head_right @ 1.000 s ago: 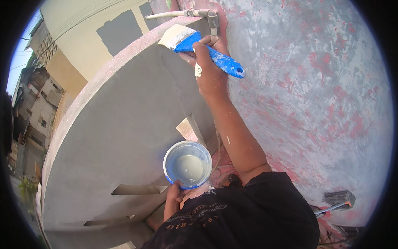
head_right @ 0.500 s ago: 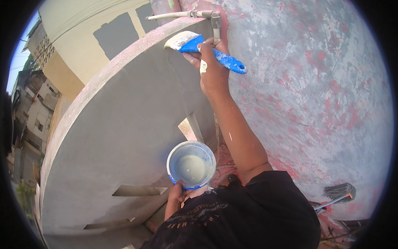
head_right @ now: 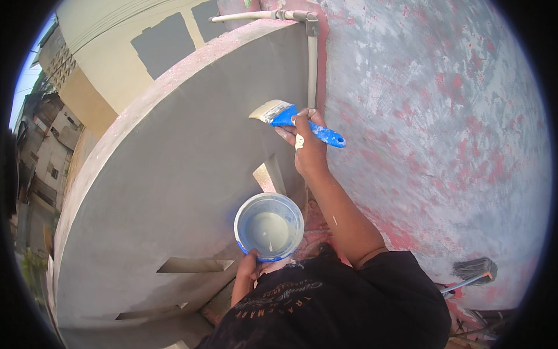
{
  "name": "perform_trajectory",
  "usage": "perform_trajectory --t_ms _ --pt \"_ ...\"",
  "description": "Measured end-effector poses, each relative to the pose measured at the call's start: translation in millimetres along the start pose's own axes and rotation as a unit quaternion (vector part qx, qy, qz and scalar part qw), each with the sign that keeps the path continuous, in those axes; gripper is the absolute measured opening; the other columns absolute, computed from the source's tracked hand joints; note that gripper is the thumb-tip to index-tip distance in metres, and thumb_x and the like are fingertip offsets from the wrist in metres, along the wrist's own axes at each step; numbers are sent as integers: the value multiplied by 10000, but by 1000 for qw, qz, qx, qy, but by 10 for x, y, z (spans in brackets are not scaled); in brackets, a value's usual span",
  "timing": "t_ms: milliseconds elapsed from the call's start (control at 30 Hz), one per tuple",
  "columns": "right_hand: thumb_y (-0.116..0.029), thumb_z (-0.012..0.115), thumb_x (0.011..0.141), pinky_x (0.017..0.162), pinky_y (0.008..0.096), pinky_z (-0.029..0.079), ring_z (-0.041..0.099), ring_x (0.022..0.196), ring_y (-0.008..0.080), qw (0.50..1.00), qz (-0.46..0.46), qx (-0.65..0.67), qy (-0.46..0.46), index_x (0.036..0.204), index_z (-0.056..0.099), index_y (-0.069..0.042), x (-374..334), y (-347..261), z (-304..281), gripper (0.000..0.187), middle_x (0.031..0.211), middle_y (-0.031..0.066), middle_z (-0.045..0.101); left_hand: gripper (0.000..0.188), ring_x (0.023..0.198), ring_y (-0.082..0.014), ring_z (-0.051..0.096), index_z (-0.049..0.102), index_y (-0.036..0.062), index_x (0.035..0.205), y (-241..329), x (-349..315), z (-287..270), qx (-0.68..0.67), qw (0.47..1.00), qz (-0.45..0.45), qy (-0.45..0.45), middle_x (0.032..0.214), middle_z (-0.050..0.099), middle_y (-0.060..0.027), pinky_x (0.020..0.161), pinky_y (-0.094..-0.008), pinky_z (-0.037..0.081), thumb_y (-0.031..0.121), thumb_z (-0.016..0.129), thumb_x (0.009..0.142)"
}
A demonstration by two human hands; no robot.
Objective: The person paints a curved exterior wall with white paint using a blue-handled brush. They repeatedly dip the brush into a bucket and apply paint in smooth strokes along the wall surface.
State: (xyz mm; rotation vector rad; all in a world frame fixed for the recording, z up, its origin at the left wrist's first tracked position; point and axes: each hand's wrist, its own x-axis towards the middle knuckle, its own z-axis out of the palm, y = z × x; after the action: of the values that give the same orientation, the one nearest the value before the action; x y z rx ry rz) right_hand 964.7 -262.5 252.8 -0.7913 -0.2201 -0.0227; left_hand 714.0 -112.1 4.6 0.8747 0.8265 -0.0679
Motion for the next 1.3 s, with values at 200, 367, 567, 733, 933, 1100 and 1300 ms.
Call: perform_trajectory --t_ms 200,367,567,733,933,1100,1300 --pt "-82 553 959 966 452 583 688 1020 287 992 -88 55 -72 1036 467 -79 296 -321 390 115 1054 127 612 490 1050 -423 651 398 -55 1331 86 -1 66 8 1000 2 -21 1235 535 -244 798 -521 658 25 469 853" --pt "-76 535 978 970 453 580 687 1040 273 999 30 -41 14 1037 480 -104 -180 499 -370 86 1079 115 630 509 1071 -422 649 379 -34 1377 37 45 34 -6 1000 7 -27 1263 530 -256 830 -531 642 38 443 877" --pt "-41 553 959 944 433 611 670 1056 275 996 38 -70 31 1044 478 -47 -202 689 -644 114 1088 141 591 498 1112 -424 640 357 -42 1414 35 89 37 -4 999 1 -39 1310 523 -267 867 -522 630 45 411 926" --pt "-63 567 960 967 460 588 670 1053 268 997 -61 24 -50 1051 469 -67 309 9 -266 134 1093 133 580 499 1106 -424 651 340 -55 1425 40 44 131 12 999 -4 -38 1327 521 -277 864 -522 636 54 399 942" --pt "-69 560 972 967 449 588 671 1062 284 1000 -7 4 -17 1058 467 -67 60 598 -610 127 1112 137 587 493 1068 -400 669 350 -51 1412 -88 16 178 4 1000 -2 -13 1284 548 -264 820 -489 647 59 412 935" --pt "-49 555 975 957 445 591 672 1066 289 985 124 -79 96 1078 472 -57 -289 1182 -1142 132 1121 142 591 429 958 -299 710 413 -13 1364 -228 8 145 -16 999 -33 -8 1192 607 -198 673 -410 657 75 440 945" --pt "-64 552 972 971 470 578 672 1053 304 1000 8 -3 12 1076 464 -61 186 543 -776 137 1115 157 590 462 1004 -299 689 388 36 1397 -301 -13 127 -13 998 -52 31 1218 591 -187 705 -446 651 77 449 941"
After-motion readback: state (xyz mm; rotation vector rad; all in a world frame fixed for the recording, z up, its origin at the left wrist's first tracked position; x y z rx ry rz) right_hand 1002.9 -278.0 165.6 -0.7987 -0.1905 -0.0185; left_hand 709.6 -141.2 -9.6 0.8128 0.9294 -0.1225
